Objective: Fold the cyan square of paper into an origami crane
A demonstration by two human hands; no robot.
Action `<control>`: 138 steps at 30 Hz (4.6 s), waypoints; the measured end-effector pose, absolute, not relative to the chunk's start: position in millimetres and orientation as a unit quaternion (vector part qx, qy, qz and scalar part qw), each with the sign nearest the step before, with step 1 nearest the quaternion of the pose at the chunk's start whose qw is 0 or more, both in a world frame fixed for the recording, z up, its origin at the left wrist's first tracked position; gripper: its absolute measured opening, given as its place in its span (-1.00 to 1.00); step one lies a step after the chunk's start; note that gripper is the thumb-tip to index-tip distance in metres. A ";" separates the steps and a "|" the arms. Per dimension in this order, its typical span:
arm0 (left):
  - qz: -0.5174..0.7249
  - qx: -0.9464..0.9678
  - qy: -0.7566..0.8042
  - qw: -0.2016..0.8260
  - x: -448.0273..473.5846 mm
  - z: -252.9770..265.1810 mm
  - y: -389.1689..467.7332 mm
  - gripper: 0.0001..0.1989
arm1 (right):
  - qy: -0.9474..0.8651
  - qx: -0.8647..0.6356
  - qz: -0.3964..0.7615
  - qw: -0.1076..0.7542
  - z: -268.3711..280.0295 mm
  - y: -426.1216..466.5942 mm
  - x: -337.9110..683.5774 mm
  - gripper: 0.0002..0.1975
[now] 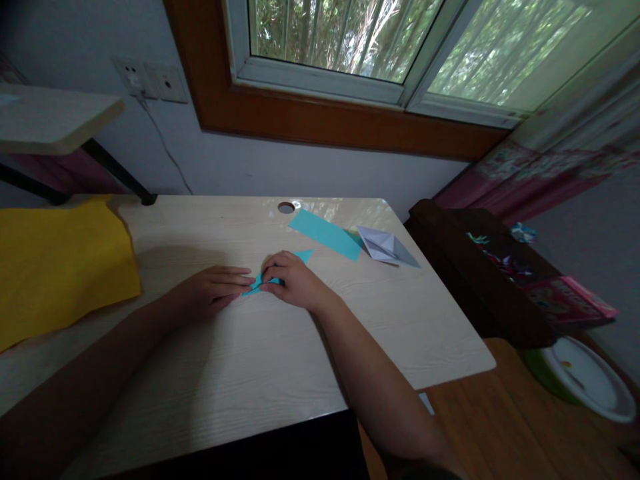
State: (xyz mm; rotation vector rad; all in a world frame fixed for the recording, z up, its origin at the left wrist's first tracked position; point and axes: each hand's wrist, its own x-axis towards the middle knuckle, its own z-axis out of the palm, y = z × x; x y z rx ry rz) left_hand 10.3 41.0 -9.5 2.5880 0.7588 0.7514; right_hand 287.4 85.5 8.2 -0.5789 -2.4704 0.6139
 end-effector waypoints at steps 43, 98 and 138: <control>0.217 0.938 0.259 0.079 17.7 4.2 31.9 -0.73 | -0.901 -0.320 0.169 0.241 3.0 89.4 298.9 -0.74; 0.243 0.941 0.220 0.080 20.6 16.7 17.1 -0.82 | -0.907 -0.346 0.079 0.227 -2.9 98.1 318.1 -0.59; 0.299 0.856 0.408 0.104 21.3 -8.4 39.1 -0.60 | -0.917 -0.213 0.167 0.292 12.5 67.9 276.3 -0.75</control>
